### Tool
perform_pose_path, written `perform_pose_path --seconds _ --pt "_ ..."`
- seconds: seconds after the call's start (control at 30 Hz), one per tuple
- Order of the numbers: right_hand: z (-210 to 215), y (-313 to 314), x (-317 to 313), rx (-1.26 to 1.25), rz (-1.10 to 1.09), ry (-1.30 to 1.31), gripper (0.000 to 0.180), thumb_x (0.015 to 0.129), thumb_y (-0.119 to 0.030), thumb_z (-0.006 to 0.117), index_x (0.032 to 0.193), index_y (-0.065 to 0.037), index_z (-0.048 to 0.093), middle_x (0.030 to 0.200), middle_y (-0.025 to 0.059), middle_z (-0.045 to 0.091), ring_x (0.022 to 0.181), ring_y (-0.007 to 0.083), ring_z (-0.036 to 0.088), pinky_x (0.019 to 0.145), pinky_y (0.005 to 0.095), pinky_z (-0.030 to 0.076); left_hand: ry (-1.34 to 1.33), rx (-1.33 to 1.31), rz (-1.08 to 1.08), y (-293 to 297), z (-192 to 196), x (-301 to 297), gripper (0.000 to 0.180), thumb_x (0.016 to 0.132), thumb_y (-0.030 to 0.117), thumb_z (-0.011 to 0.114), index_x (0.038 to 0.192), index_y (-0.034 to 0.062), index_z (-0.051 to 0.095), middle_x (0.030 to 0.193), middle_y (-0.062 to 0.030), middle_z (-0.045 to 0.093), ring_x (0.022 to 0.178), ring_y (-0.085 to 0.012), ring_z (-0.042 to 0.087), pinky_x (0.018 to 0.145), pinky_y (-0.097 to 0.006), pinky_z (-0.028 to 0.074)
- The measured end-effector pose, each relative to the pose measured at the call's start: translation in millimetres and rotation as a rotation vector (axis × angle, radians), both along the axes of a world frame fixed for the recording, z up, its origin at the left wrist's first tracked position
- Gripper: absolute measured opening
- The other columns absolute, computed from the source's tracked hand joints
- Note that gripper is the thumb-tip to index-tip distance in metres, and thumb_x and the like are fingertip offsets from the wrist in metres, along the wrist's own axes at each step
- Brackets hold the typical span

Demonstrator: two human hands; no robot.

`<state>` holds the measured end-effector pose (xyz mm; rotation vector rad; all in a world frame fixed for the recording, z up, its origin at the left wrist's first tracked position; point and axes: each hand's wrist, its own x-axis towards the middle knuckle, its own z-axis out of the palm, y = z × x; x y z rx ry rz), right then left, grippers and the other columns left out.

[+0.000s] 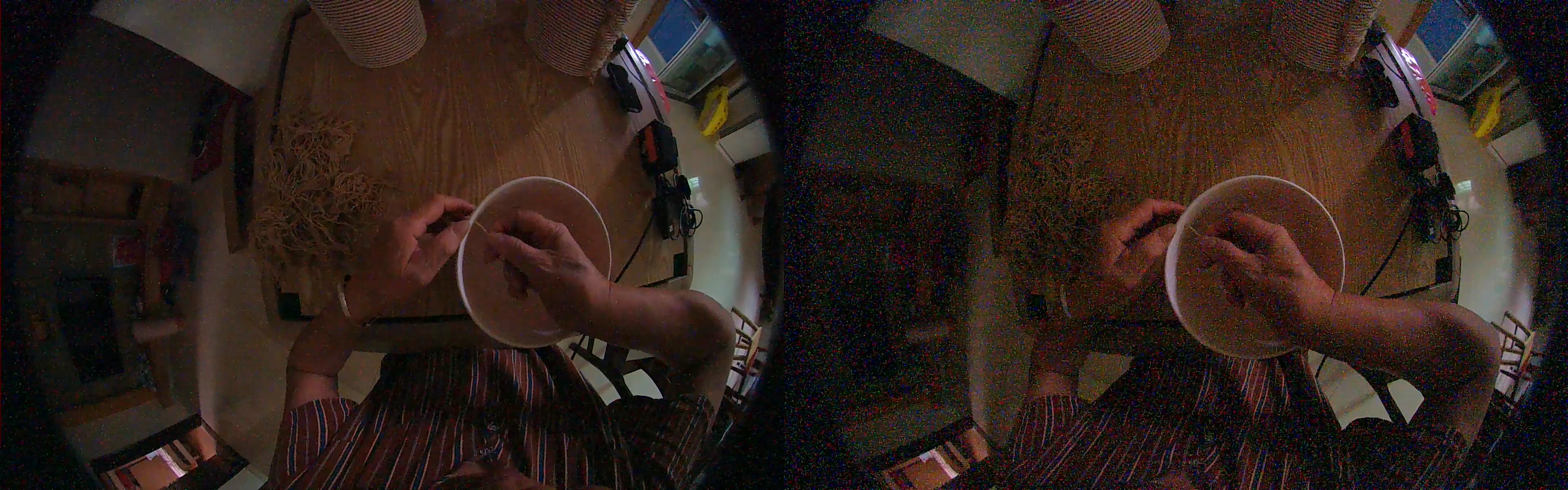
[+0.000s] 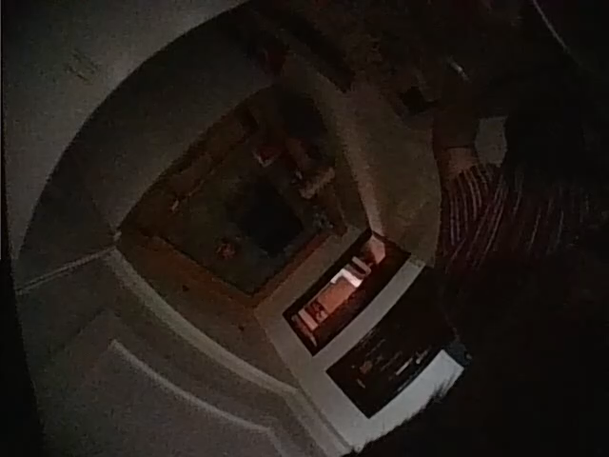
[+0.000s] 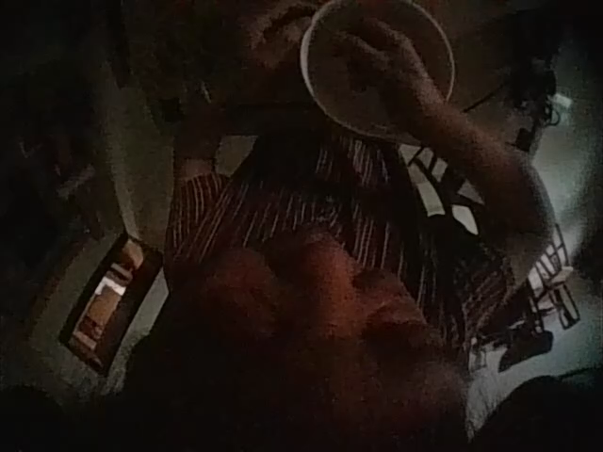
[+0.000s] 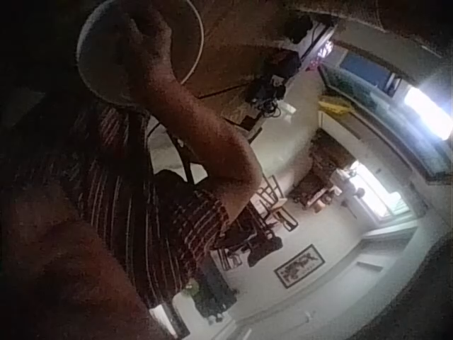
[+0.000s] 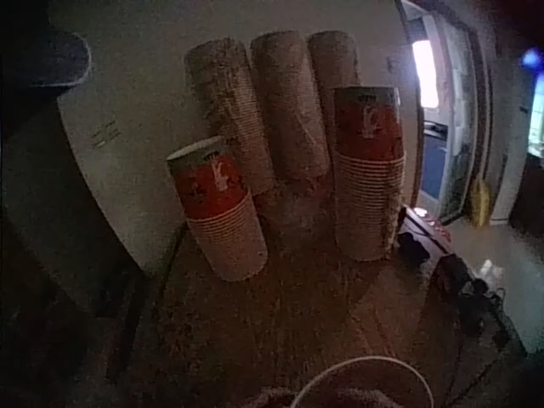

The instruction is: Organizing and preparing stacks of paper cups using rubber bands.

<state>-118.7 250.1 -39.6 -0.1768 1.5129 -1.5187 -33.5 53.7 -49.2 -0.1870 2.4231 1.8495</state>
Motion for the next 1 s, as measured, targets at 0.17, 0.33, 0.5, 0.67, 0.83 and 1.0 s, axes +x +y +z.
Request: perform_pose_path --seconds 0.17,0.33,0.5,0.67,0.83,1.0 --pt "-3 1 -1 0.019 -0.025 0.023 0.017 0.098 -0.020 0.058 0.092 -0.004 0.060 0.073 -0.0002 0.055 0.058 0.0068 0.050 0.050 0.0246 0.041 0.112 -0.077 -0.028 -2 -5 0 0.031 0.099 0.022 0.054 0.121 0.0009 0.057 0.110 -0.0156 0.067 0.104 -0.0226 0.065 0.088 -0.034 0.051" --pt "4 -2 -4 0.025 0.058 0.074 0.017 0.097 -0.020 0.059 0.094 -0.004 0.060 0.074 0.0000 0.056 0.058 0.0069 0.051 0.049 0.0243 0.042 0.107 -0.094 -0.024 -2 -4 0 0.029 0.099 0.021 0.053 0.121 0.0016 0.058 0.110 -0.0146 0.067 0.103 -0.0220 0.065 0.088 -0.034 0.051" --pt "0 -3 -4 0.014 0.000 0.041 0.016 0.097 -0.020 0.060 0.098 -0.003 0.061 0.078 0.0004 0.059 0.058 0.0067 0.053 0.048 0.0234 0.042 0.189 -0.136 -0.040 -1 -8 0 0.026 0.100 0.017 0.052 0.120 0.0028 0.059 0.105 -0.0137 0.068 0.099 -0.0210 0.066 0.085 -0.033 0.051" --pt "2 -3 -7 -0.004 0.026 0.056 0.018 0.096 -0.020 0.061 0.102 -0.003 0.062 0.080 0.0001 0.060 0.059 0.0065 0.053 0.049 0.0232 0.042 0.190 -0.143 0.017 3 -7 -1 0.020 0.096 0.007 0.056 0.114 0.0034 0.063 0.101 -0.0115 0.068 0.097 -0.0196 0.067 0.083 -0.031 0.052" --pt "1 -5 -8 0.012 0.053 0.073 0.020 0.097 -0.022 0.060 0.103 -0.003 0.062 0.081 -0.0002 0.059 0.061 0.0060 0.053 0.051 0.0230 0.043 0.194 -0.234 0.012 0 -6 -1 0.017 0.094 0.006 0.059 0.110 0.0040 0.064 0.100 -0.0101 0.069 0.096 -0.0184 0.067 0.082 -0.031 0.052" --pt "5 -6 -6 0.008 0.071 0.106 0.020 0.098 -0.022 0.059 0.101 -0.003 0.061 0.080 -0.0004 0.058 0.061 0.0058 0.052 0.051 0.0229 0.042 0.188 -0.225 0.031 2 -5 0 0.017 0.092 0.006 0.061 0.109 0.0048 0.065 0.100 -0.0098 0.069 0.096 -0.0197 0.068 0.082 -0.031 0.052"
